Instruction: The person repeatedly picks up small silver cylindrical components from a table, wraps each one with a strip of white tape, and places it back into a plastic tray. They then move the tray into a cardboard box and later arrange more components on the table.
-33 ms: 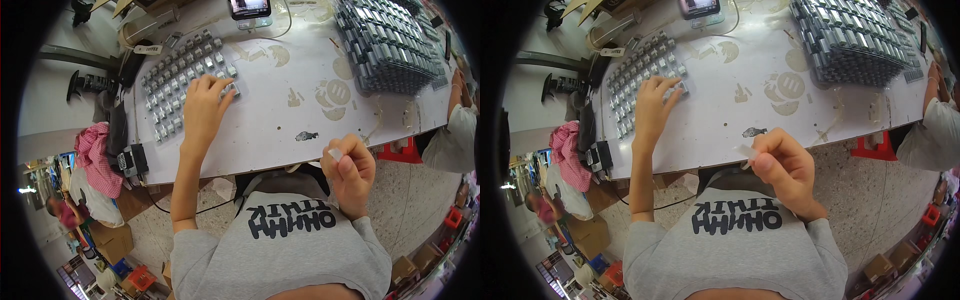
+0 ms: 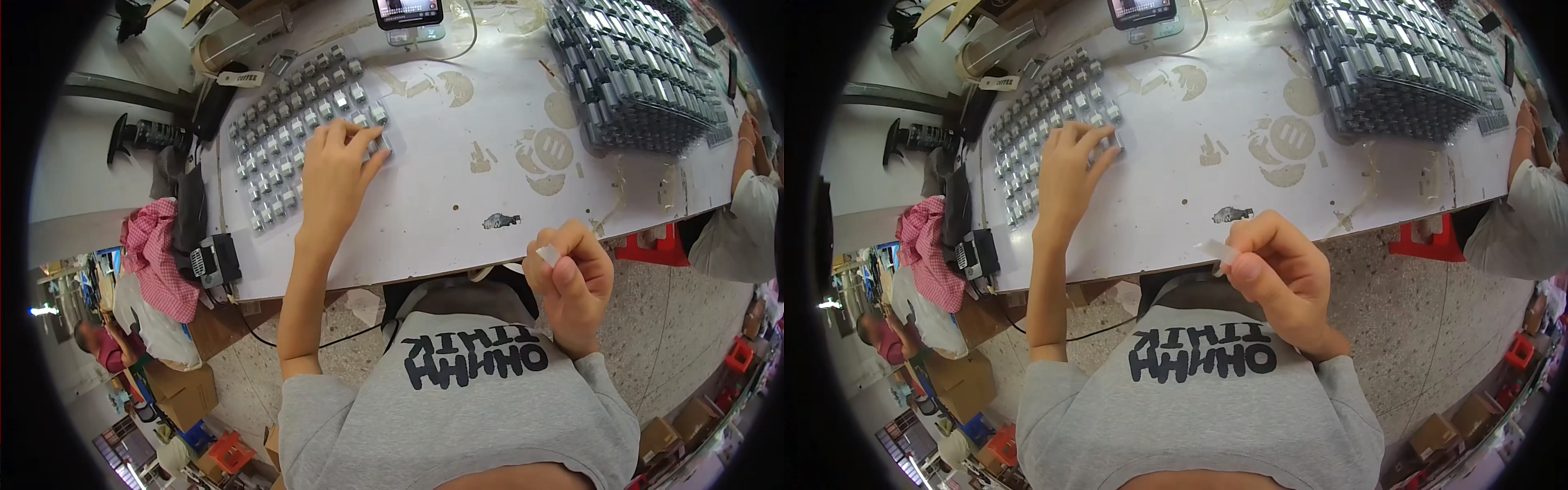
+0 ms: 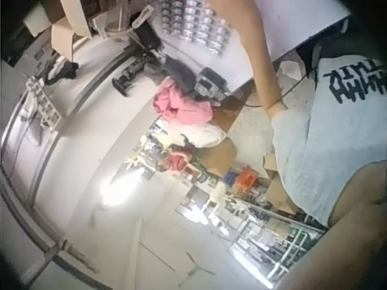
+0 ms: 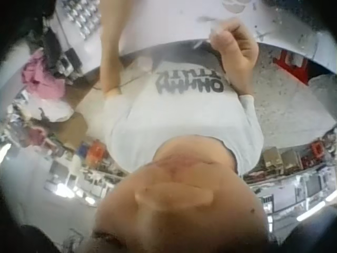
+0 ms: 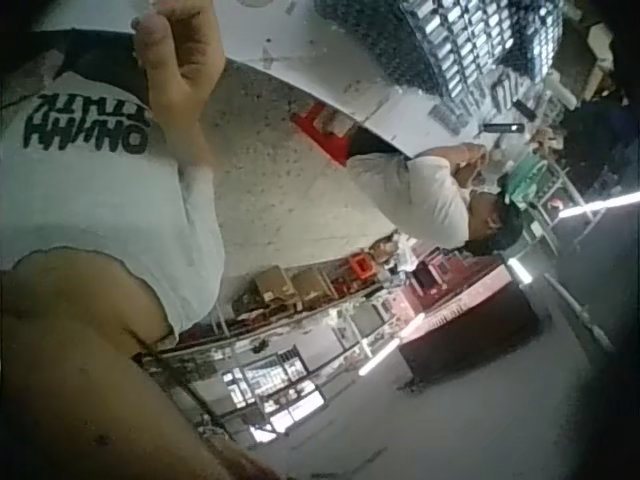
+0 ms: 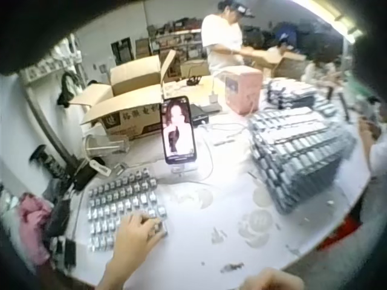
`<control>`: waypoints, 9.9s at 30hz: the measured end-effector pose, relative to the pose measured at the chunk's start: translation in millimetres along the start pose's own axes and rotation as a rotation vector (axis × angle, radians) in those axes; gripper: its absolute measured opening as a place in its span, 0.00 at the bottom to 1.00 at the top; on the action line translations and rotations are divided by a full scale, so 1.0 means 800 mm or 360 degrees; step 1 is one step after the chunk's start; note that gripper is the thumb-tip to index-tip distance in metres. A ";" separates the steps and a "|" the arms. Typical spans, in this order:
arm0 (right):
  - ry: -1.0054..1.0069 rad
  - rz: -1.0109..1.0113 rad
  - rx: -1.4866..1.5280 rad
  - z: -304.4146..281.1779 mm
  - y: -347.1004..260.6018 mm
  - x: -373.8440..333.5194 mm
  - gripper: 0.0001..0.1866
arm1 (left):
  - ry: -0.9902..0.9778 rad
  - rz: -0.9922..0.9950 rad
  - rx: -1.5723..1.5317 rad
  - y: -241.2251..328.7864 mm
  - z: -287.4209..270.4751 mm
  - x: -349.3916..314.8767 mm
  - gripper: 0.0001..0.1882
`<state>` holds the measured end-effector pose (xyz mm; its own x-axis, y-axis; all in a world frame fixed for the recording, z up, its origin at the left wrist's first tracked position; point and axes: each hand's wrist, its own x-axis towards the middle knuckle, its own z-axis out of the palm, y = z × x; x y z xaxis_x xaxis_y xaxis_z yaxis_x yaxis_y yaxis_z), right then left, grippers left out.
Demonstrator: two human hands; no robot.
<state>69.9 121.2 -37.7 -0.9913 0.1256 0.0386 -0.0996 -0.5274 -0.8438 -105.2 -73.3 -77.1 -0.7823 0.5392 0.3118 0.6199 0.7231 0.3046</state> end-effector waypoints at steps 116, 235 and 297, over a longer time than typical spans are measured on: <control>-0.0492 0.0010 -0.1047 0.002 -0.011 0.035 0.14 | 0.0052 0.0124 -0.0995 0.151 -0.047 -0.075 0.20; -0.0176 0.0137 -0.0330 0.005 -0.006 -0.007 0.05 | -0.0229 0.0697 -0.0463 0.141 -0.091 -0.036 0.23; -0.0442 0.0484 -0.0409 -0.029 -0.036 -0.002 0.11 | -0.0045 0.0963 -0.0552 0.146 -0.062 -0.013 0.22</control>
<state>76.0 155.4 -25.9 -0.9611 -0.2496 -0.1182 0.1877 -0.2762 -0.9426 -21.6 -15.7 -0.1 -0.2914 0.8183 0.4954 0.9274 0.1146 0.3561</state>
